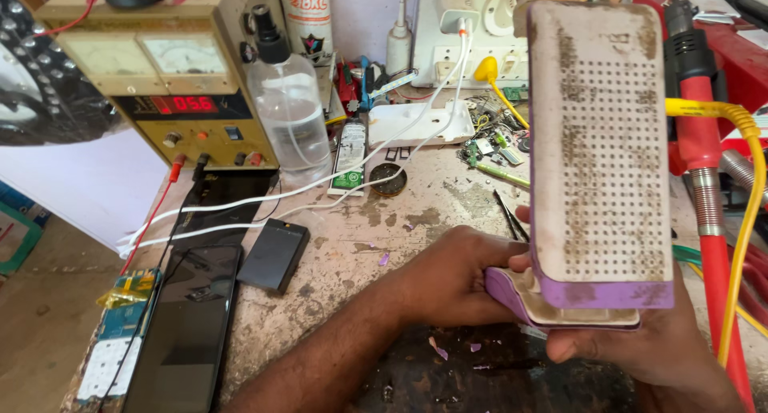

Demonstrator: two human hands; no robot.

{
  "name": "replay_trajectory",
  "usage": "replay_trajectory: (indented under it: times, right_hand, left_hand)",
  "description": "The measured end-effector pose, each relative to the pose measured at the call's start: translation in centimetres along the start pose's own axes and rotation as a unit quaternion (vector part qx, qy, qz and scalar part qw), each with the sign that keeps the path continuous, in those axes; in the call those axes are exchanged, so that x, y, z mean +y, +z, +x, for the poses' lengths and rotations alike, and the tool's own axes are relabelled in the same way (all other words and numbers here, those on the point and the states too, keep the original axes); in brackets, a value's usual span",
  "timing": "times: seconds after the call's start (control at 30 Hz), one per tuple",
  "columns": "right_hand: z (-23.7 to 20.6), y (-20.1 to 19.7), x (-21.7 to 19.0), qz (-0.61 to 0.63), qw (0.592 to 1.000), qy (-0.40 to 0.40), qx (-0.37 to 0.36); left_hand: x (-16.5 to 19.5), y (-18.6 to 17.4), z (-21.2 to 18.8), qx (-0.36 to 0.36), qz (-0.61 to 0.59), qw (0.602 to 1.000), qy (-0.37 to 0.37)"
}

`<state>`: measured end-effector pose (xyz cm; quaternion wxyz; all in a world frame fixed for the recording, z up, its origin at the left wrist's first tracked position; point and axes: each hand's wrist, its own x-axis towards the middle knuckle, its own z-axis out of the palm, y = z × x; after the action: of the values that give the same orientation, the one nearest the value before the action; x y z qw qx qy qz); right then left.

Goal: The person disassembles a purple and white plastic housing, removes a battery, and uses pliers to trim wires on a white plastic component. They then place the battery back into the purple housing and reassemble the unit.

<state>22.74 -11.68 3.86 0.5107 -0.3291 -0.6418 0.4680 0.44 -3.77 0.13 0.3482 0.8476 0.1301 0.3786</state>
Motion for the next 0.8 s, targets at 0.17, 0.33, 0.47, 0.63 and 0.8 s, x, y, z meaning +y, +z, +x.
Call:
replay_trajectory:
  times: [0.17,0.33,0.47,0.63,0.8]
  right_hand:
    - [0.0,-0.2,-0.2,-0.011,1.000,0.004,0.022]
    - [0.0,-1.6,1.2,0.058,0.996,-0.065,0.027]
    - [0.6,-1.5,2.1,0.023,0.991,-0.124,0.041]
    - [0.5,-0.7,1.3,-0.029,0.989,-0.130,0.060]
    - [0.0,0.1,0.8,-0.026,0.988,-0.115,0.105]
  left_hand:
    - [0.0,0.3,0.1,-0.013,0.003,1.000,-0.014]
    - [0.9,1.1,0.7,0.089,0.041,0.995,0.026]
    - [2.4,0.9,0.3,0.106,0.075,0.991,0.044]
    - [3.5,0.1,0.2,0.070,0.045,0.995,0.045]
    - [3.6,-0.3,0.2,0.058,0.058,0.995,0.056]
